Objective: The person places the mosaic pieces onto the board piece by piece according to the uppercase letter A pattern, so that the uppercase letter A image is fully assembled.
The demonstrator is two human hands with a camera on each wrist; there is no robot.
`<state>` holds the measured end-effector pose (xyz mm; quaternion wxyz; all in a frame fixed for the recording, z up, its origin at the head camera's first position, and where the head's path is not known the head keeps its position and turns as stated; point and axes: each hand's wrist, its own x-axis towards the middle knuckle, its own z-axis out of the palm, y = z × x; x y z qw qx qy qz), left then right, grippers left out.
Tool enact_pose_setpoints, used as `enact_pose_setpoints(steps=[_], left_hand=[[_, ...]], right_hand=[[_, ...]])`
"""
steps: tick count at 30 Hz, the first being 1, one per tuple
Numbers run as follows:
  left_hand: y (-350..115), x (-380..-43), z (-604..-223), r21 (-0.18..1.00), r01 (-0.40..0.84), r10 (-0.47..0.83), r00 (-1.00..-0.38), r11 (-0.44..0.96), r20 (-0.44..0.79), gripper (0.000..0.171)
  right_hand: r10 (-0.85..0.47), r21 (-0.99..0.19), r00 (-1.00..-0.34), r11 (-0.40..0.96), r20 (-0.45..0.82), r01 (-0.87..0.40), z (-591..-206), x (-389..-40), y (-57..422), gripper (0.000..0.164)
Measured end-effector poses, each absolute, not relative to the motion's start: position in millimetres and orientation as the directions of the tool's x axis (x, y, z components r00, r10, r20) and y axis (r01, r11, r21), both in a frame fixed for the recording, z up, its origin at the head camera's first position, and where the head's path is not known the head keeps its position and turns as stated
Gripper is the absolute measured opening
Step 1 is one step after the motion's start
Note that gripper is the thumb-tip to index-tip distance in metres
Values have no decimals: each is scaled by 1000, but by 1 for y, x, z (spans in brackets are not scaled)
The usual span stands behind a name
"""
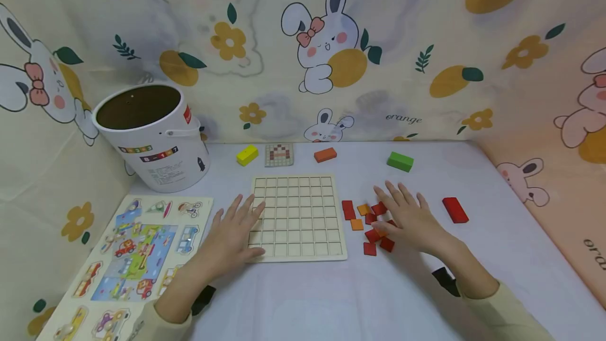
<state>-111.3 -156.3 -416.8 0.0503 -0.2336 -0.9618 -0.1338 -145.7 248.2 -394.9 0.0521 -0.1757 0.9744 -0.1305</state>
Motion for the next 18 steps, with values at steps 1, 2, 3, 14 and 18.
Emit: enact_pose_setpoints(steps=[1, 2, 3, 14, 18], left_hand=[[-157, -112, -419, 250, 474, 449, -880, 844, 154, 94], [-158, -112, -420, 262, 483, 460, -875, 835, 149, 93], [-158, -112, -422, 274, 490, 469, -871, 827, 145, 90], [-165, -113, -435, 377, 515, 530, -845, 770, 72, 71], [-165, -115, -437, 420, 502, 537, -843, 756, 42, 68]], right_hand=[[-359, -289, -932, 899, -55, -329, -396, -148, 253, 81], [-364, -303, -930, 893, -52, -332, -397, -152, 257, 79], [-371, -318, -927, 886, -51, -337, -399, -155, 262, 76], [-422, -590, -904, 748, -67, -305, -411, -182, 293, 46], [-448, -674, -891, 681, -73, -287, -416, -194, 301, 43]])
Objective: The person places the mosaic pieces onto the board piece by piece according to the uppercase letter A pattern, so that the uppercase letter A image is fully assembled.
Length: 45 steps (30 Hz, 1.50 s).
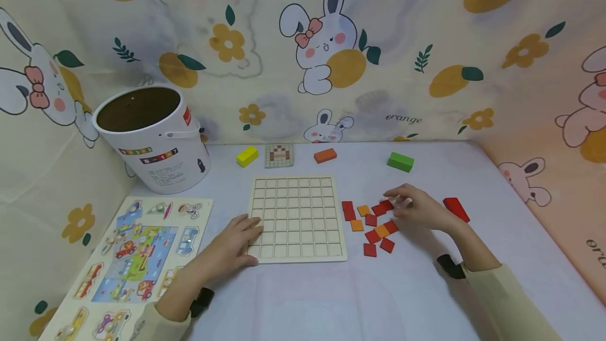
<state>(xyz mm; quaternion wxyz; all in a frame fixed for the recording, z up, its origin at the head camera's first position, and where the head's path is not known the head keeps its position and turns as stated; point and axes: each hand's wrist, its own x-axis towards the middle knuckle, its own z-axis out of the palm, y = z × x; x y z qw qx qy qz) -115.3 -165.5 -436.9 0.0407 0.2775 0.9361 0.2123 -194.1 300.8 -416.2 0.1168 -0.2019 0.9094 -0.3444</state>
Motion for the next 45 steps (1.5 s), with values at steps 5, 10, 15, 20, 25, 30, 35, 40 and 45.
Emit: enact_pose_setpoints(steps=[5, 10, 15, 20, 25, 30, 35, 40, 45], left_hand=[[-168, -117, -439, 457, 488, 543, -840, 744, 12, 67], [-172, -118, -440, 480, 480, 544, -839, 735, 6, 69], [-176, -119, -442, 509, 452, 523, -852, 733, 3, 71], [-179, -121, -445, 539, 407, 498, -867, 738, -27, 75], [-179, -119, -445, 572, 372, 479, -877, 731, -42, 76], [-178, -117, -444, 581, 372, 477, -879, 724, -31, 74], [-176, -116, -446, 573, 386, 489, -872, 723, -30, 72], [-177, -116, -446, 585, 376, 486, -873, 718, -34, 71], [-178, -116, -446, 583, 377, 484, -875, 720, -32, 72]], right_hand=[[-463, -711, -879, 656, -114, -253, -424, -208, 307, 41], [-485, -706, -866, 656, -123, -267, -430, -215, 307, 32], [-489, -685, -864, 671, -118, -286, -429, -220, 301, 20], [-481, -653, -861, 708, -165, -270, -425, -222, 297, 21], [-467, -629, -859, 737, -210, -247, -422, -222, 295, 18], [-451, -629, -867, 742, -213, -232, -420, -220, 293, 20], [-436, -612, -873, 758, -220, -225, -418, -217, 293, 24], [-449, -602, -862, 764, -235, -233, -418, -217, 296, 20], [-473, -608, -858, 747, -200, -270, -415, -224, 291, 15]])
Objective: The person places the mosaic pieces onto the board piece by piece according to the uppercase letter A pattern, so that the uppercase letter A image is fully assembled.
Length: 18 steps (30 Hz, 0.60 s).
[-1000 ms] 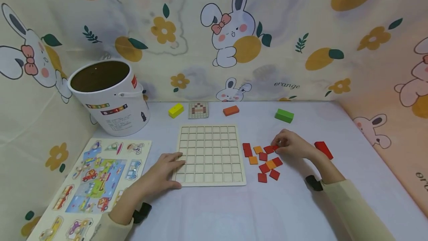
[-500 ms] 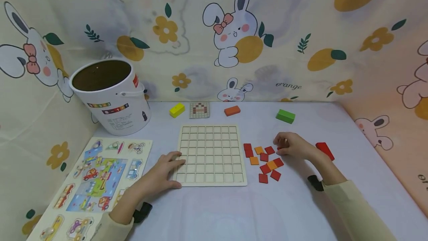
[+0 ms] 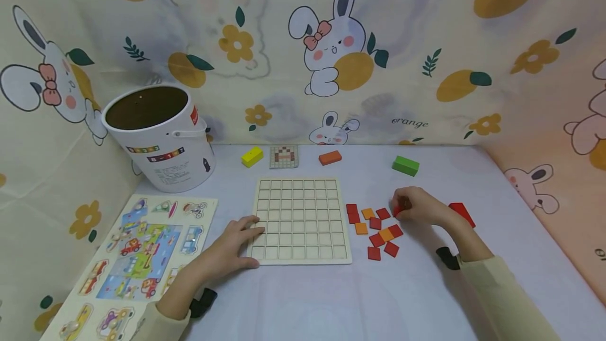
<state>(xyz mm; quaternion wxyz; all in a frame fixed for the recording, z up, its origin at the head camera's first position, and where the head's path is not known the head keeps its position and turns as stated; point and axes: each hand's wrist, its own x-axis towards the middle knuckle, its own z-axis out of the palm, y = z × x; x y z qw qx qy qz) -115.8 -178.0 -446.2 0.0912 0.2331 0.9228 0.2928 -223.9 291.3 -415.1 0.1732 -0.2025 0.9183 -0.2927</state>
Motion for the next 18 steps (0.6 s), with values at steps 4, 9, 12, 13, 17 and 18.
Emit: enact_pose_setpoints(steps=[4, 9, 12, 13, 17, 18], left_hand=[[-178, -116, -446, 576, 382, 480, -877, 723, -21, 73], [-180, -117, -448, 579, 393, 490, -872, 714, -13, 74], [-181, -117, -450, 580, 390, 485, -874, 715, -10, 74], [-181, -117, -450, 583, 387, 483, -876, 714, -10, 74], [-181, -118, -451, 595, 379, 480, -877, 709, -13, 75], [-181, -118, -451, 600, 375, 480, -877, 707, -17, 75]], right_hand=[[-463, -649, -874, 713, -151, -266, -411, -241, 269, 13], [-531, -727, -841, 618, -107, -298, -412, -273, 209, 15], [-612, -800, -787, 510, -81, -315, -412, -289, 168, 15], [-631, -819, -773, 480, -73, -314, -412, -293, 155, 14], [-661, -869, -748, 408, -69, -280, -415, -305, 118, 13], [-658, -866, -749, 415, -74, -279, -416, -306, 112, 13]])
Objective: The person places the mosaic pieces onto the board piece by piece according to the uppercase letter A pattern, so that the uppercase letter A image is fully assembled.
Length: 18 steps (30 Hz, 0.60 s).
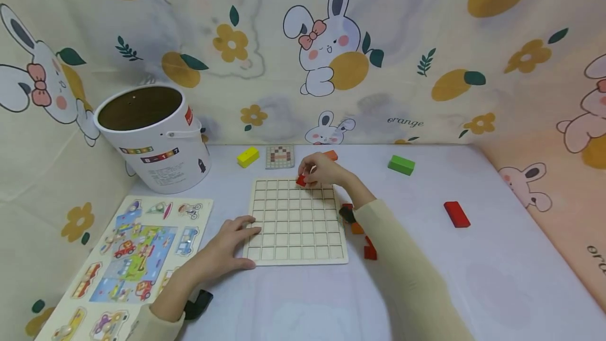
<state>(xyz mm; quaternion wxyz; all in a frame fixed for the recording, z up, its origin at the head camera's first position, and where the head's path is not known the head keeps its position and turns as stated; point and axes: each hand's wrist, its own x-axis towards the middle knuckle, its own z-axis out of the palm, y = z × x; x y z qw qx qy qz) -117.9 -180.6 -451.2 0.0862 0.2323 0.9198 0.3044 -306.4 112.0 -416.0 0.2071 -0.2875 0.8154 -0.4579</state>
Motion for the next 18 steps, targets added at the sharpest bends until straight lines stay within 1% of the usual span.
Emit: enact_pose_setpoints(steps=[4, 8, 12, 15, 18], left_hand=[[-180, -118, -450, 603, 371, 479, -878, 706, -22, 75], [-179, -118, -449, 606, 367, 476, -879, 706, -22, 75], [-179, -117, -450, 602, 380, 481, -877, 702, -8, 75], [-179, -117, -450, 600, 385, 483, -876, 701, -1, 74], [-179, -117, -450, 605, 380, 481, -877, 700, -6, 74]], right_hand=[[-634, -830, -766, 481, -107, -282, -416, -309, 93, 14], [-605, -772, -788, 554, -115, -313, -418, -309, 84, 13], [-593, -716, -796, 608, -123, -343, -421, -308, 78, 13], [-583, -653, -803, 657, -124, -376, -421, -305, 74, 16], [-560, -574, -821, 710, -111, -407, -419, -302, 74, 25]])
